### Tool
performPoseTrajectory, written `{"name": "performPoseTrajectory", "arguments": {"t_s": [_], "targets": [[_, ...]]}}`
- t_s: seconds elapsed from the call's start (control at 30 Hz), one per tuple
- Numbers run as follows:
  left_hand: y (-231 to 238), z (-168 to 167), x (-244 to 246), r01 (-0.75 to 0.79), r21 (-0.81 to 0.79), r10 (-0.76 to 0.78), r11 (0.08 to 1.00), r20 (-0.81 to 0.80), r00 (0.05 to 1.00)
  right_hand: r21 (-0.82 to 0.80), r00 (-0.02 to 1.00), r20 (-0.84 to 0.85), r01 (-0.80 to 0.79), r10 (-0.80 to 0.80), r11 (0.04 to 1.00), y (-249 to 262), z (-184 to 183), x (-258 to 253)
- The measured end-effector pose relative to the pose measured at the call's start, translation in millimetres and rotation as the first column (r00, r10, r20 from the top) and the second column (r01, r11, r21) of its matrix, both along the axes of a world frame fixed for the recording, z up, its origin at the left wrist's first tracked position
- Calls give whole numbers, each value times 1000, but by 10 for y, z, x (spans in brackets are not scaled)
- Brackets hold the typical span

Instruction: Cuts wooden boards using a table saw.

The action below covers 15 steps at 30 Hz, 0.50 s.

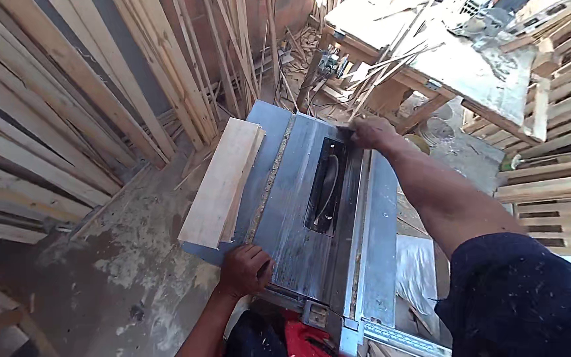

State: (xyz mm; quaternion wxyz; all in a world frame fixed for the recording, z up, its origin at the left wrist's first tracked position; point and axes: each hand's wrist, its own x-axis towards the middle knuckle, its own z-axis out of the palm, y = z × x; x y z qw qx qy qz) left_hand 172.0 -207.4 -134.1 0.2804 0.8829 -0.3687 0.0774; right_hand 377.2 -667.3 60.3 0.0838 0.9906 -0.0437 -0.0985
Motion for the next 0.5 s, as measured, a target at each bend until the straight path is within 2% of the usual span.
{"name": "performPoseTrajectory", "arguments": {"t_s": [0.07,0.13,0.2,0.3,0.4,0.5], "targets": [[39,-46,-56,-21,-1,21,1000,19,1000,51,995,94,20,-25,998,-25,177,-40],[105,96,-142,-21,-30,22,999,41,999,120,975,211,39,-64,992,-25,362,-286],[138,305,-192,3,-71,1,997,58,998,188,930,345,63,-126,980,-32,538,-779],[148,300,-178,22,-104,-14,994,81,997,252,806,547,100,-227,963,71,683,-1891],[169,233,-132,62,-60,-55,996,102,993,291,688,647,178,-330,940,446,541,-3111],[238,382,-143,151,-58,-146,987,79,986,268,656,674,213,-340,940,810,89,-3958]]}}
